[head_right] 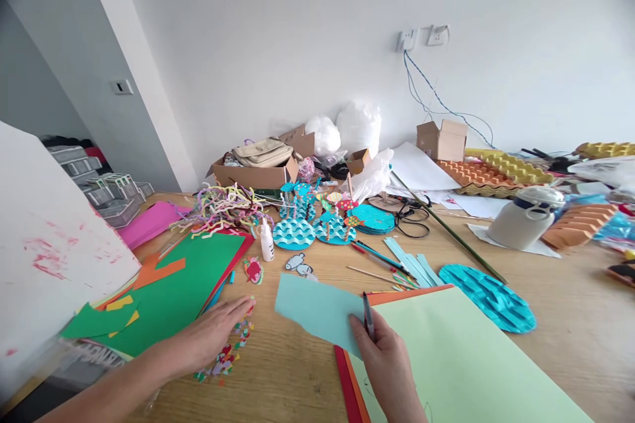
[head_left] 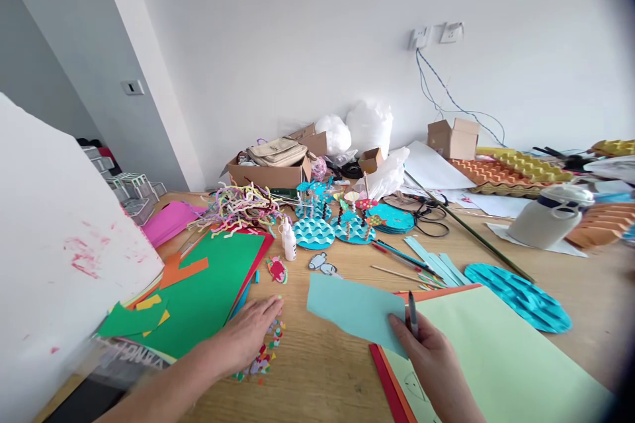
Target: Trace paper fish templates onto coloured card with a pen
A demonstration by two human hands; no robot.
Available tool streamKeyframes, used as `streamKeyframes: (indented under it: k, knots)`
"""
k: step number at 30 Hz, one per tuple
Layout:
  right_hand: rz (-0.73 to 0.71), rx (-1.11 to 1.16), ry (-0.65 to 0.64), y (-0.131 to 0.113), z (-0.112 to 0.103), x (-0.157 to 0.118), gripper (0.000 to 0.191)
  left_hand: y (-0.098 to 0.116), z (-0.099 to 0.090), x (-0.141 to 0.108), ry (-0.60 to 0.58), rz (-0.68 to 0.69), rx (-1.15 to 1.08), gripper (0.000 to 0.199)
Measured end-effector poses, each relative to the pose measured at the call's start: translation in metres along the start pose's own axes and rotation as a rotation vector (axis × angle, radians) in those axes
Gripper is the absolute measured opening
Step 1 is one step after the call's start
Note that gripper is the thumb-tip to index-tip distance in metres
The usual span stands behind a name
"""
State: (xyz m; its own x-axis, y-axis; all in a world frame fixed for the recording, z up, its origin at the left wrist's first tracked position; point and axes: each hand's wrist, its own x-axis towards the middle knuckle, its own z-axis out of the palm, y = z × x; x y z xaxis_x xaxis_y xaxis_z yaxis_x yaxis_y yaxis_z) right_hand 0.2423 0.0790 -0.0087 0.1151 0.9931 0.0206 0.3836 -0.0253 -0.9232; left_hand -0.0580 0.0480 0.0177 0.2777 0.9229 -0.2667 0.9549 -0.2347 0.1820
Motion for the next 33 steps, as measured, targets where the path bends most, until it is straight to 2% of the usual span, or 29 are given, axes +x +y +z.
streamKeyframes:
  k: [2, 5, 8, 11, 14, 18, 20, 24, 27, 30, 33]
  knots:
    - [0.008, -0.083, 0.022, 0.001, 0.002, 0.001, 0.035, -0.007, -0.004, -0.009, 0.071, -0.005, 0.01, 0.07]
    - [0.037, -0.193, -0.012, 0.006, 0.002, 0.005, 0.039, -0.018, -0.005, -0.018, 0.141, -0.123, 0.09, 0.065]
    - [0.032, -0.299, -0.079, 0.01, -0.001, 0.009, 0.038, -0.022, -0.001, -0.022, 0.107, -0.264, 0.192, 0.072]
    - [-0.043, -0.409, -0.021, 0.012, -0.008, 0.011, 0.036, -0.018, 0.002, -0.024, 0.063, -0.322, 0.236, 0.079]
    - [-0.082, -0.51, 0.014, 0.011, -0.017, 0.009, 0.036, -0.016, 0.0, -0.026, 0.055, -0.312, 0.2, 0.081]
    - [-0.169, -0.564, -0.167, 0.005, -0.025, 0.005, 0.038, -0.018, -0.003, -0.027, 0.06, -0.271, 0.22, 0.06]
    - [-0.205, -0.604, -0.251, 0.001, -0.024, 0.004, 0.038, -0.02, -0.005, -0.027, 0.071, -0.282, 0.239, 0.046]
    - [-0.201, -0.754, -0.296, -0.002, -0.009, 0.007, 0.039, -0.022, -0.007, -0.022, 0.085, -0.328, 0.236, 0.032]
    - [-0.181, -0.91, -0.357, 0.001, 0.003, 0.01, 0.037, -0.028, -0.008, -0.019, 0.065, -0.338, 0.208, 0.038]
    - [-0.246, -1.009, -0.365, -0.007, 0.004, 0.01, 0.028, -0.035, -0.011, -0.02, 0.074, -0.325, 0.175, 0.044]
    - [-0.291, -0.882, -0.411, -0.032, 0.005, 0.007, 0.027, -0.042, -0.019, -0.026, 0.127, -0.314, 0.143, 0.04]
